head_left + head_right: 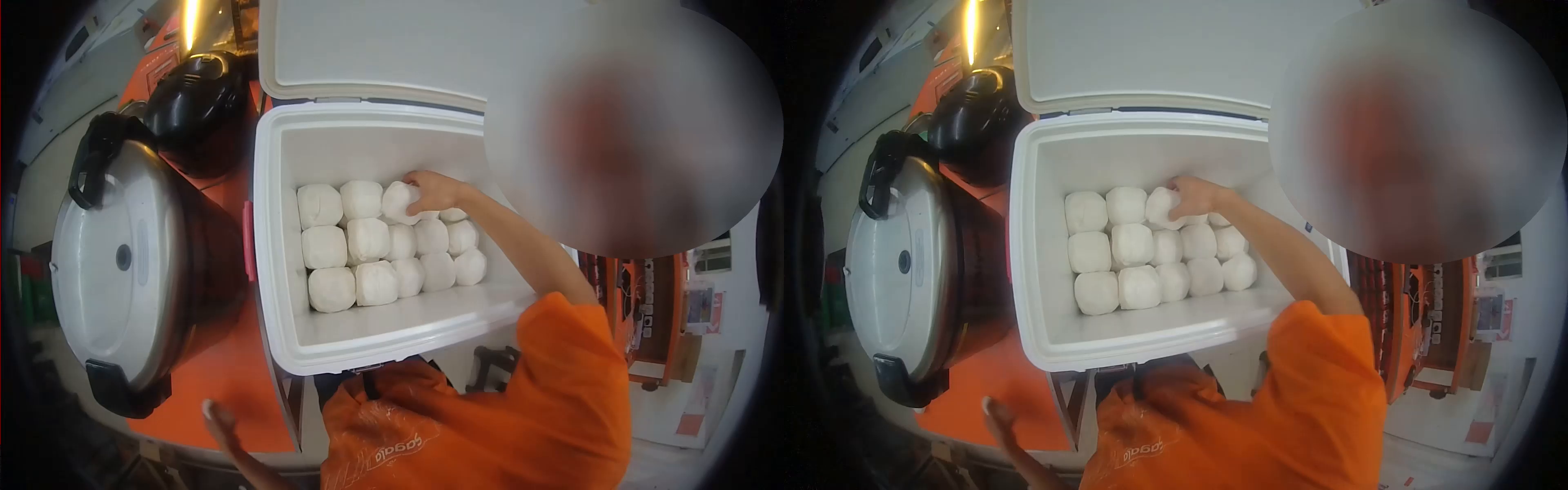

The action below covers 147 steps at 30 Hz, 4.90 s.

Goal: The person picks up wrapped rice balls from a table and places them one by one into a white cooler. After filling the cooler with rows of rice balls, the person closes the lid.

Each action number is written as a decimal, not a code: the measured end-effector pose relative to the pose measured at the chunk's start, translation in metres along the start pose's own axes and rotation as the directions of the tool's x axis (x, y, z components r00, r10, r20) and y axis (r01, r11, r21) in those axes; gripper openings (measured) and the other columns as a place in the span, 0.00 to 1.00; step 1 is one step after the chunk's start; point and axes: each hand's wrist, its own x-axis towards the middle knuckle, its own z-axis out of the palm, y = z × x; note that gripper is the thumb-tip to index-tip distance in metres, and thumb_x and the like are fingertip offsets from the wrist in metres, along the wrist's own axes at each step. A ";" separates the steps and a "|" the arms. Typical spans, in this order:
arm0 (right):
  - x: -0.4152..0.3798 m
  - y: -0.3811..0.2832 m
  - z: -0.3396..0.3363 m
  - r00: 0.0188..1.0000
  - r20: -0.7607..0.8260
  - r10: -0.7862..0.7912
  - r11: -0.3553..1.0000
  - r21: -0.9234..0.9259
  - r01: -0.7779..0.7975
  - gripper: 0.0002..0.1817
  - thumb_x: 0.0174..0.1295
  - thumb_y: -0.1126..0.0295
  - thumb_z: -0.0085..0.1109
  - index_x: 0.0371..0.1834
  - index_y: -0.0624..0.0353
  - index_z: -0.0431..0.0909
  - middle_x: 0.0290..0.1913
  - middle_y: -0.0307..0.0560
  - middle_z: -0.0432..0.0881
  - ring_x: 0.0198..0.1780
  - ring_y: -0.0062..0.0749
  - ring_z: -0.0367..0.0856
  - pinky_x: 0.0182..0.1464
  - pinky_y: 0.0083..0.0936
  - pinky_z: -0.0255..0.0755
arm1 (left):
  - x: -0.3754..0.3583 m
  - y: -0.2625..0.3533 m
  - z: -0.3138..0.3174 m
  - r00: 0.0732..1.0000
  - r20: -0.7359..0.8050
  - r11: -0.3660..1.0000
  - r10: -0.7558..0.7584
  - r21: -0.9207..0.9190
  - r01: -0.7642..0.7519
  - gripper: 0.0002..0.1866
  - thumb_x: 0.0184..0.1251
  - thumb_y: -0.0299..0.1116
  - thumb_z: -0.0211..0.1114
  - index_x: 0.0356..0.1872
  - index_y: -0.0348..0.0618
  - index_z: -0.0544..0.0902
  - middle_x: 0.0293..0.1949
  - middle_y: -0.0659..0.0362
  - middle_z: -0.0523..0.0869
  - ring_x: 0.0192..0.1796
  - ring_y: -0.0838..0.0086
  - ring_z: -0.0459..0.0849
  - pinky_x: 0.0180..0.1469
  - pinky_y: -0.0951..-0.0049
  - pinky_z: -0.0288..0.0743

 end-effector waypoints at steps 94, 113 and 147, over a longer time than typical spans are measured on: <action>-0.073 0.059 0.121 0.908 0.415 -0.055 0.971 0.236 -0.049 0.21 0.55 0.79 0.56 0.53 0.74 0.70 0.55 0.53 0.74 0.53 0.40 0.77 0.54 0.45 0.76 | -0.167 0.117 0.114 0.741 0.631 0.622 0.228 -0.680 0.388 0.27 0.64 0.42 0.65 0.59 0.39 0.68 0.55 0.46 0.75 0.55 0.59 0.76 0.55 0.56 0.73; -0.058 0.035 -0.028 0.935 0.049 0.352 0.842 0.421 -0.339 0.33 0.53 0.69 0.65 0.63 0.68 0.65 0.54 0.58 0.77 0.52 0.38 0.79 0.53 0.32 0.75 | -0.269 0.351 0.250 0.189 0.762 0.450 0.620 -0.147 -0.881 0.33 0.52 0.31 0.75 0.61 0.37 0.74 0.54 0.46 0.80 0.53 0.52 0.81 0.54 0.56 0.77; -0.042 0.037 0.011 0.944 -0.076 -0.322 0.817 -0.526 0.236 0.34 0.47 0.81 0.56 0.64 0.67 0.67 0.60 0.64 0.73 0.62 0.63 0.68 0.68 0.49 0.61 | -0.053 0.095 -0.001 0.904 -0.188 0.912 0.384 0.231 -0.339 0.26 0.62 0.38 0.70 0.57 0.34 0.76 0.52 0.45 0.82 0.55 0.57 0.82 0.58 0.62 0.75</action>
